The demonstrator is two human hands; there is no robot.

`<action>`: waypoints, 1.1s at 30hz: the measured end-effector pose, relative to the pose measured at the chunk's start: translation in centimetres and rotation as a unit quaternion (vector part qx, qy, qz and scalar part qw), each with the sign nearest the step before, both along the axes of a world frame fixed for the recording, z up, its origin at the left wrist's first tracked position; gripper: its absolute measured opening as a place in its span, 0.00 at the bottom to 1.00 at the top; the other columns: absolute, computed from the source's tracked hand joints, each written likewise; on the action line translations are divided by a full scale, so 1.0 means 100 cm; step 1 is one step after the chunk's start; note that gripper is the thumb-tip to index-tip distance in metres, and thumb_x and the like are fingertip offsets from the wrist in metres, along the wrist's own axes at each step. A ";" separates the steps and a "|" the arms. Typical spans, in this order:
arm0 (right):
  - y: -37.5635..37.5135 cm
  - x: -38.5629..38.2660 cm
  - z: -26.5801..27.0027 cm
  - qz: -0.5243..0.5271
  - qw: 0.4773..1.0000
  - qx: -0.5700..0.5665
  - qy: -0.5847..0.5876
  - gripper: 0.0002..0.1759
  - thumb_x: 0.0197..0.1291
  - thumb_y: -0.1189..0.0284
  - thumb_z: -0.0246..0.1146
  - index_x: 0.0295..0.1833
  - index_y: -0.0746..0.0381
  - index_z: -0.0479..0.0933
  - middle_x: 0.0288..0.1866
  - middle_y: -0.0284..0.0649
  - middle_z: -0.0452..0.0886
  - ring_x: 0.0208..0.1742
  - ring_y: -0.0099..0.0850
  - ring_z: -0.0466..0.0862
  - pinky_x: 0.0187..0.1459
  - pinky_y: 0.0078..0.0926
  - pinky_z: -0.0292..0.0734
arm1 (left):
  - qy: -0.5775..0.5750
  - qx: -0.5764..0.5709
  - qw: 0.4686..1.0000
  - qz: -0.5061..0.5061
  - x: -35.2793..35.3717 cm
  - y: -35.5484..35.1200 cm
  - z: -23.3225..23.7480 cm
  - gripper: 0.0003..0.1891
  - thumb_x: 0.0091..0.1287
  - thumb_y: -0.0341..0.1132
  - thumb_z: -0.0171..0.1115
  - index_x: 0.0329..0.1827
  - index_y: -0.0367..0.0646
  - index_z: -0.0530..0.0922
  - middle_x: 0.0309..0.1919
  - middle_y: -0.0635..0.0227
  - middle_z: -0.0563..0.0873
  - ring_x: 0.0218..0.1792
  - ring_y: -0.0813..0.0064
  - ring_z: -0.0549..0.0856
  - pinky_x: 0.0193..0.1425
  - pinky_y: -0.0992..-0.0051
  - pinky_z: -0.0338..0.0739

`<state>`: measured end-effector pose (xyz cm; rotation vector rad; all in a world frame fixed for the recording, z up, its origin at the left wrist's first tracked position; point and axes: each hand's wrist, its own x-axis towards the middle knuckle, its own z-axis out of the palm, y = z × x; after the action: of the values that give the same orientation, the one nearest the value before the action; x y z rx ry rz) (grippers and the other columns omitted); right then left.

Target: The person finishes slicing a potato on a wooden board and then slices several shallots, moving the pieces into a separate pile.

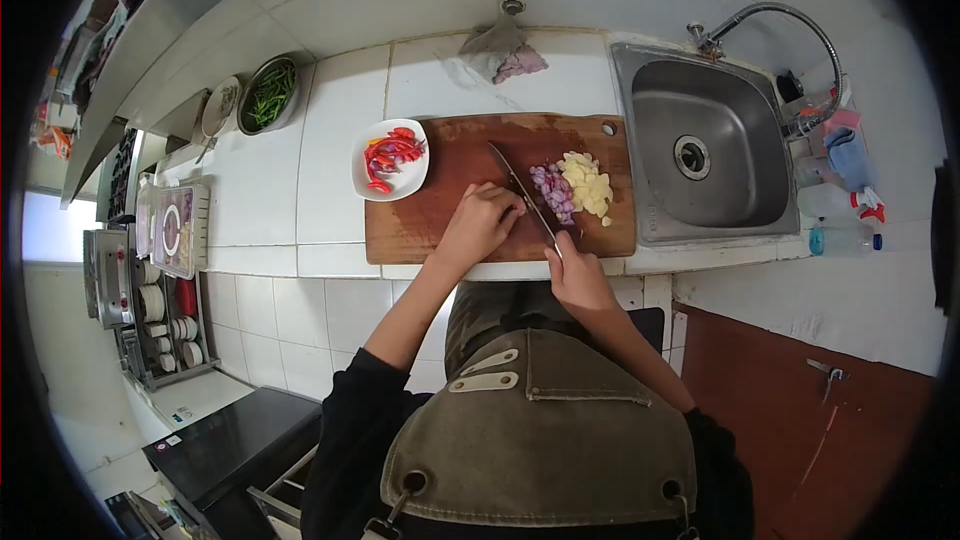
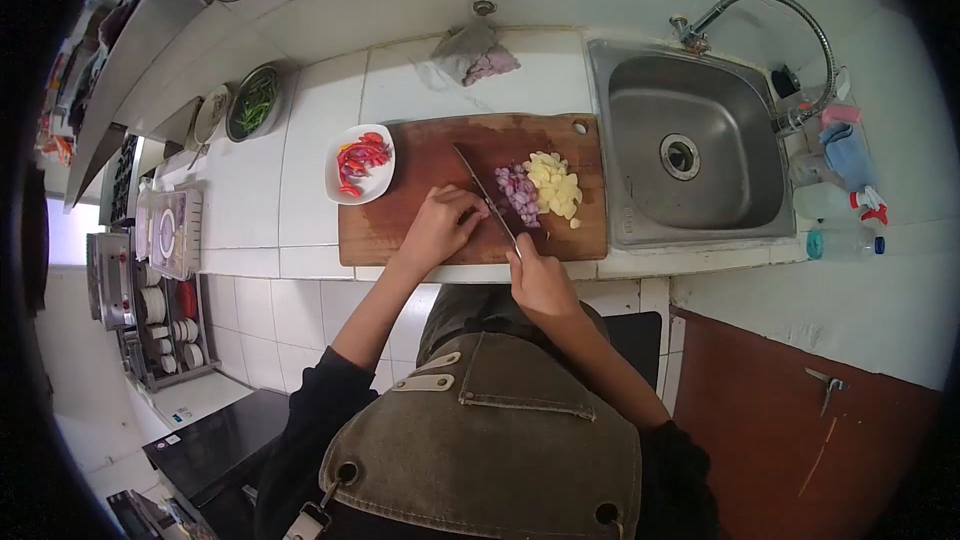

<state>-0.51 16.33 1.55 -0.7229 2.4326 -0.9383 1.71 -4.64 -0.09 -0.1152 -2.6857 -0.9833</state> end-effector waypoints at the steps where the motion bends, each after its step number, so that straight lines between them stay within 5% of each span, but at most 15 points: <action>1: -0.003 -0.002 -0.001 -0.003 1.000 -0.009 0.002 0.09 0.73 0.69 0.53 0.49 0.64 0.67 0.27 0.61 0.79 0.34 0.65 0.80 0.35 0.60 0.70 | -0.003 -0.003 1.000 -0.005 -0.001 -0.001 0.000 0.04 0.59 0.28 0.69 0.35 0.42 0.84 0.34 0.66 0.88 0.40 0.62 0.84 0.51 0.65 0.73; 33: 0.009 0.008 0.002 0.008 1.000 -0.011 -0.012 0.11 0.73 0.66 0.53 0.51 0.62 0.65 0.24 0.62 0.79 0.31 0.66 0.80 0.33 0.63 0.72 | -0.010 -0.028 0.999 -0.026 0.000 -0.005 0.005 0.03 0.61 0.28 0.68 0.36 0.41 0.83 0.34 0.65 0.86 0.42 0.63 0.82 0.53 0.65 0.72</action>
<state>0.30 17.18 1.75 -0.7340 2.3962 -0.9648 1.71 -5.13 0.40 -0.1897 -2.7429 -0.9288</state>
